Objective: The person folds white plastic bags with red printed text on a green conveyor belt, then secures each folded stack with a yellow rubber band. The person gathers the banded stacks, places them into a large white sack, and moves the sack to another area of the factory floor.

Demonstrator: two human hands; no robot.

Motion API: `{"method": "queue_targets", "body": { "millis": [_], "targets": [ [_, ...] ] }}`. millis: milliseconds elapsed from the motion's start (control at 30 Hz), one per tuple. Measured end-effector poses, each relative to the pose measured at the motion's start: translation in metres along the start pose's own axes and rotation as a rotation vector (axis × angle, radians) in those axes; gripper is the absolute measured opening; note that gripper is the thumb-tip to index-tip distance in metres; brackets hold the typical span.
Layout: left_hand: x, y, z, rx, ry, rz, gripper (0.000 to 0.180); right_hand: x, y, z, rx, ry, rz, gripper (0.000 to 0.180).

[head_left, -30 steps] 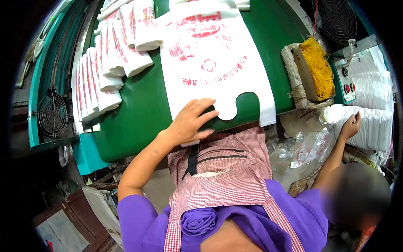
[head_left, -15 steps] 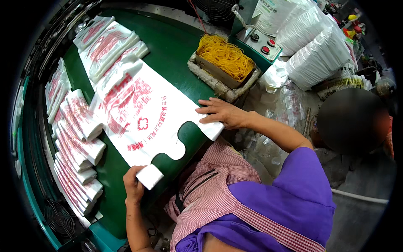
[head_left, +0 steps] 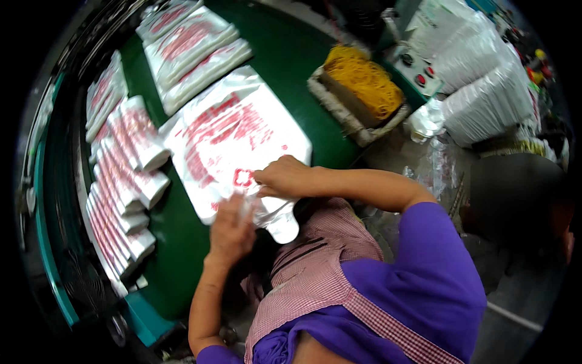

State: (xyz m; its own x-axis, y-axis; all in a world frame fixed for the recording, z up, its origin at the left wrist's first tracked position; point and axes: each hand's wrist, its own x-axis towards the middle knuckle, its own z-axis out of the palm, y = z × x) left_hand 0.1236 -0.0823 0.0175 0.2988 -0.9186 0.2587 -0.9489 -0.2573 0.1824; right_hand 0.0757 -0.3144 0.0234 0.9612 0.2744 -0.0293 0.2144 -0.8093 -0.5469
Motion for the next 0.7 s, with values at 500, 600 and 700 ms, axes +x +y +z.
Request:
{"method": "queue_targets", "body": {
  "millis": [500,600,700],
  "targets": [
    [0.049,-0.022,0.004,-0.202,-0.014,-0.335,0.022,-0.016,0.011,-0.016,-0.292,-0.036,-0.184,0.064],
    [0.016,0.003,-0.011,-0.148,0.121,-0.135,0.040,-0.023,0.021,0.003,-0.434,-0.023,-0.129,0.065],
    [-0.023,0.031,-0.006,-0.196,-0.021,-0.014,0.065,-0.018,0.019,0.008,-0.430,0.016,-0.097,0.064]
  ]
}}
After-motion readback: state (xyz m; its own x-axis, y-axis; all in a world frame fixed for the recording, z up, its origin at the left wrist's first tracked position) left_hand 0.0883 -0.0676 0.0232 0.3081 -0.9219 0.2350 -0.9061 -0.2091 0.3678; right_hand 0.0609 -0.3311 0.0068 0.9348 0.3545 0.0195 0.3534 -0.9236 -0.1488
